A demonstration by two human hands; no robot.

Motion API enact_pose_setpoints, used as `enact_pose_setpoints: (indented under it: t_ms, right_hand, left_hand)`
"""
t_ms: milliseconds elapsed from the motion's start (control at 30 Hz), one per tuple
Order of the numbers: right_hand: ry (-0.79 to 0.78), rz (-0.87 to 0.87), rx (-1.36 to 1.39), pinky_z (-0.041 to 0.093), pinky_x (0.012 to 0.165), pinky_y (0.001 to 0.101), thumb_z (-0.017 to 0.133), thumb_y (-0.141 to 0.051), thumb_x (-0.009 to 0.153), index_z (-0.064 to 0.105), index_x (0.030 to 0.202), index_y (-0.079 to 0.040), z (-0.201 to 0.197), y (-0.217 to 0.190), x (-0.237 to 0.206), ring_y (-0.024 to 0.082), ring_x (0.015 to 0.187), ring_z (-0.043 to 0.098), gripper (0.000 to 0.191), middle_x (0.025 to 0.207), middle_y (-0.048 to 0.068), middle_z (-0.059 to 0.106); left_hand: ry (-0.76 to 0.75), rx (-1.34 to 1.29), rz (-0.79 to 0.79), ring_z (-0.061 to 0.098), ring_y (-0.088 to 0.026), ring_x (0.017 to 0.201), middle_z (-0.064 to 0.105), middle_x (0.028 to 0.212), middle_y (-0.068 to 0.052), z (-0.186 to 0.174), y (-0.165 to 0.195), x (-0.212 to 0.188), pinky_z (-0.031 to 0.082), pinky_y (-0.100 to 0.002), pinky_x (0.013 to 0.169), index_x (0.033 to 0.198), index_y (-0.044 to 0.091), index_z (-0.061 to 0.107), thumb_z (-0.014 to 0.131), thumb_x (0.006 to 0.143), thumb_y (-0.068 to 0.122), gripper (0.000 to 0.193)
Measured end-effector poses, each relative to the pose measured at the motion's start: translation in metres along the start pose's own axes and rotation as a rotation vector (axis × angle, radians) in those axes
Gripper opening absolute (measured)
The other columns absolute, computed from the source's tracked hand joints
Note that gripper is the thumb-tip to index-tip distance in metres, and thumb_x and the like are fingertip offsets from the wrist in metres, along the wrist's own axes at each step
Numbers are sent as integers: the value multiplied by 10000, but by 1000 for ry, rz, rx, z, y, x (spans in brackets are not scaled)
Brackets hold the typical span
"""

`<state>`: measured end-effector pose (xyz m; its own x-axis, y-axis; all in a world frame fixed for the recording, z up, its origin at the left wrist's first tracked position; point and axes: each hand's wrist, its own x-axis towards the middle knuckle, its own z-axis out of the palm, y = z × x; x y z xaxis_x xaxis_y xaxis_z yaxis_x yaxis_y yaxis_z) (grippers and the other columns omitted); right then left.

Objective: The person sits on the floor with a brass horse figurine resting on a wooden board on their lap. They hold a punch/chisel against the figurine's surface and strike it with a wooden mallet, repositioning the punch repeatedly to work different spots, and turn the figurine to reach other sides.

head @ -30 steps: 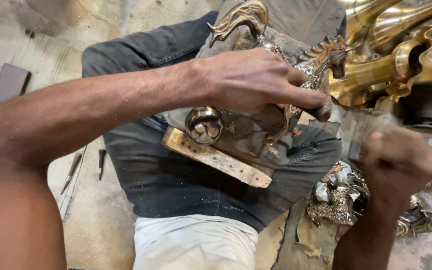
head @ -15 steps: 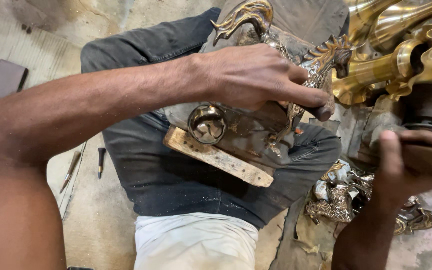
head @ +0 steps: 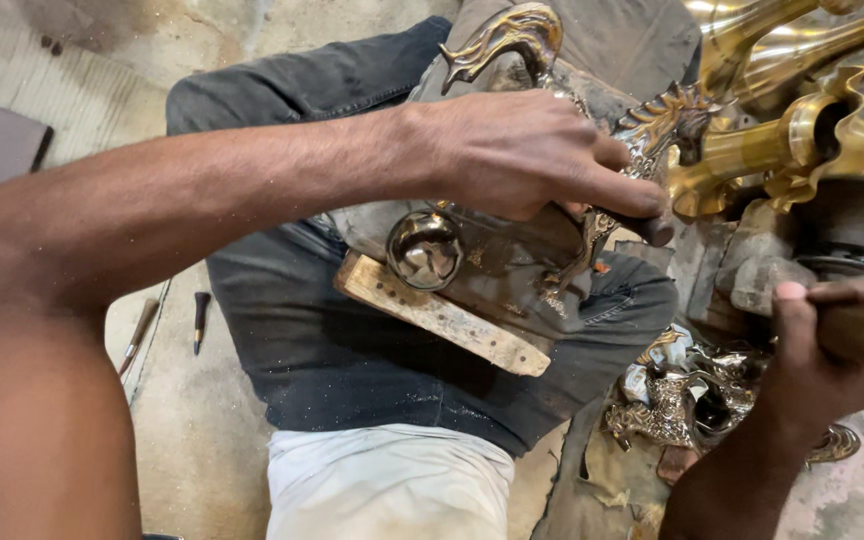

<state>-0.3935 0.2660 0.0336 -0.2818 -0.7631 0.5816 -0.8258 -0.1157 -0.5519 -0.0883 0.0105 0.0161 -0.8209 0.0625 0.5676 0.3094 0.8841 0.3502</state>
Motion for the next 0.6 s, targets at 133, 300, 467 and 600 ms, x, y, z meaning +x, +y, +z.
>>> enact_pose_setpoints:
  t_ms: [133, 300, 467, 600]
  right_hand:
    - [-137, -241, -480, 570, 826, 253, 757, 7, 972, 668, 992, -22, -1, -16, 5, 141, 853, 682, 95, 976, 57, 702]
    - [59, 42, -66, 584, 804, 253, 780, -8, 952, 676, 1018, -46, 4, -31, 5, 118, 870, 686, 129, 996, 32, 699]
    - [-148, -236, -150, 521, 810, 286, 712, 73, 1012, 618, 998, 6, 0, -16, 4, 197, 851, 634, 116, 967, 108, 680]
    - [-169, -227, -253, 519, 854, 269, 690, 34, 1014, 631, 1031, 3, -10, 0, -3, 194, 887, 642, 70, 998, 99, 673]
  left_hand:
    - [-17, -24, -2, 709, -363, 850, 694, 985, -123, 0, -1, 1, 526, -531, 646, 1449, 224, 486, 767, 916, 291, 606]
    - [-11, -1, -30, 699, -371, 830, 689, 990, -128, 1, -1, 0, 523, -532, 633, 1452, 239, 497, 752, 913, 268, 596]
    - [-11, -6, -23, 700, -365, 831, 689, 1012, -129, 0, -3, 0, 522, -529, 632, 1467, 248, 488, 710, 931, 179, 584]
    - [5, 7, -4, 699, -377, 836, 682, 993, -135, -1, -3, -1, 525, -532, 630, 1458, 257, 498, 728, 907, 150, 607]
